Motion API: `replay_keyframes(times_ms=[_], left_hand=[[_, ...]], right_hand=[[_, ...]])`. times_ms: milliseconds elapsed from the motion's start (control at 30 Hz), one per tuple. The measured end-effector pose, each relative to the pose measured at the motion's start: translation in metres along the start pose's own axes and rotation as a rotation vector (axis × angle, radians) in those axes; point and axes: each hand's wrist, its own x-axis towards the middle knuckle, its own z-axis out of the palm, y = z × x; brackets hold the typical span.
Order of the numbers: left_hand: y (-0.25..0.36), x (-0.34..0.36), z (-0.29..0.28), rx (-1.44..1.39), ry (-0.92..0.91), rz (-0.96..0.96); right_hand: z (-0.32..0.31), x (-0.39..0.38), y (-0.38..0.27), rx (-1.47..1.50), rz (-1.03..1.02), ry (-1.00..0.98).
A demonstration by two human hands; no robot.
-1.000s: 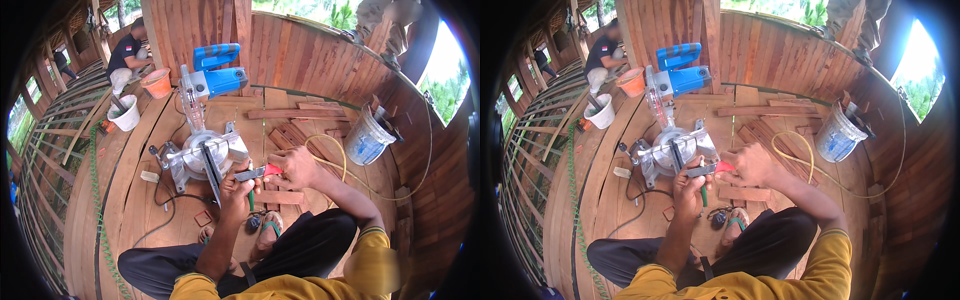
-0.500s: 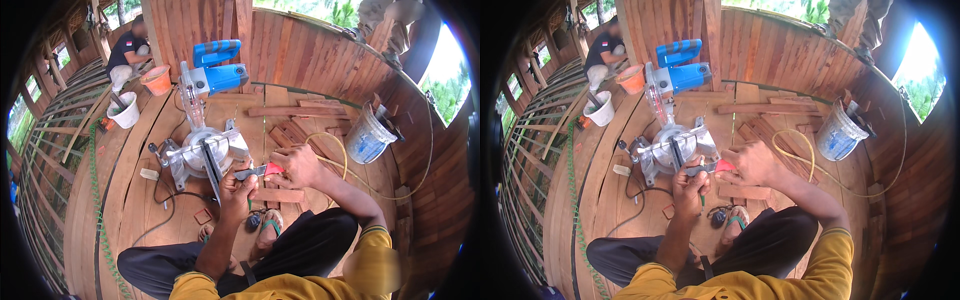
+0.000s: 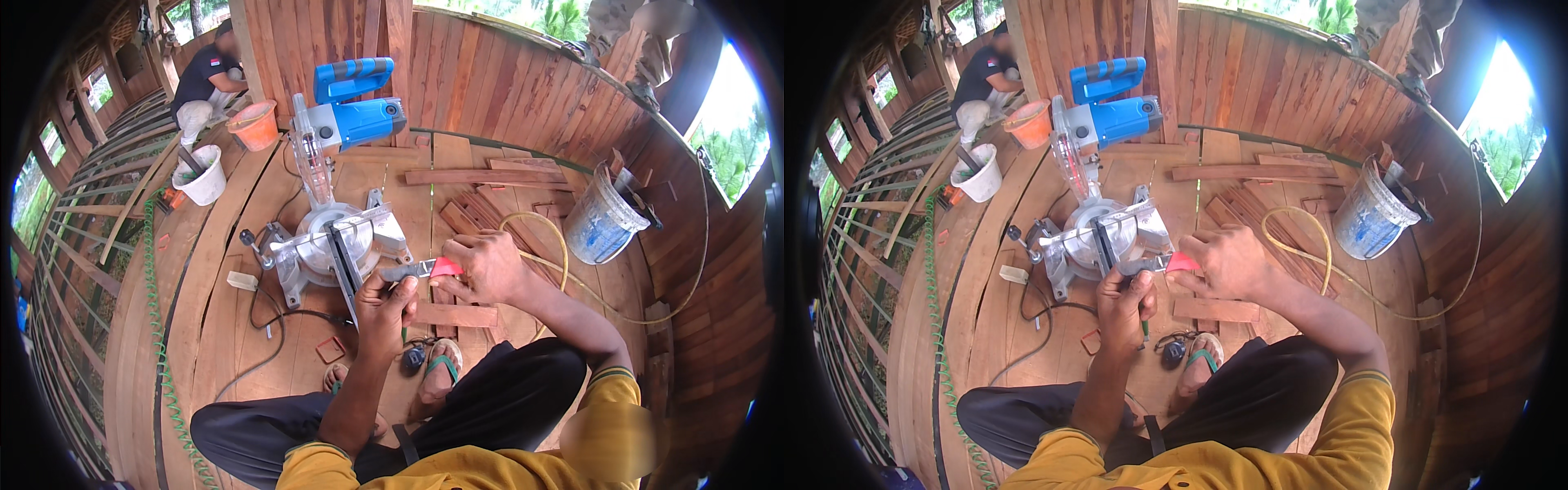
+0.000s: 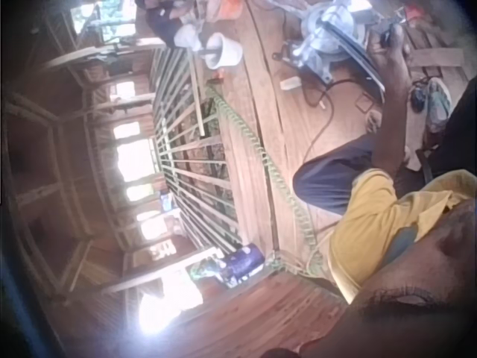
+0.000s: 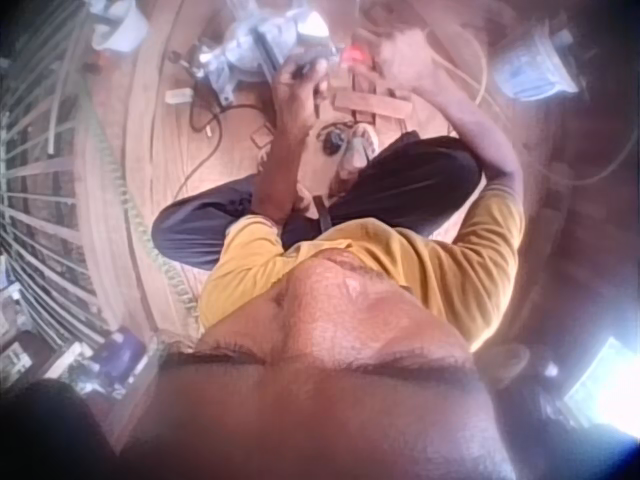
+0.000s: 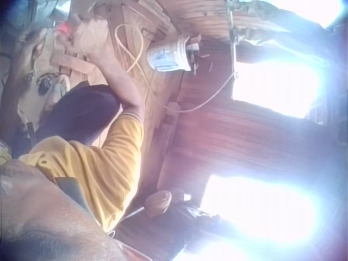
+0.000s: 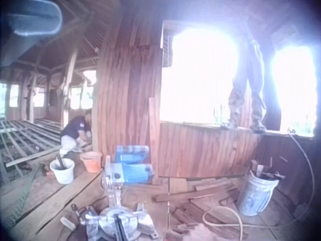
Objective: The person measures and marks wooden planks with a tape measure and pencil, then uses a miter saw to cut the wood into smaller pieces. The person handles the wood and tools while sitting on the floor.
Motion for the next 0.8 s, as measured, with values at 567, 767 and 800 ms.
replay_keyframes(times_ms=[567, 767, 800], left_hand=[[-0.001, 0.001, 0.0, -0.013, -0.027, 0.045], [0.001, 0.002, -0.002, -0.019, -0.016, -0.001], [-0.001, 0.004, -0.004, -0.04, -0.026, 0.012]], right_hand=[[-0.002, 0.001, -0.004, -0.012, -0.065, -0.017], [0.0, 0.001, -0.006, -0.031, -0.007, 0.037], [0.002, 0.001, -0.005, -0.027, 0.018, 0.046]])
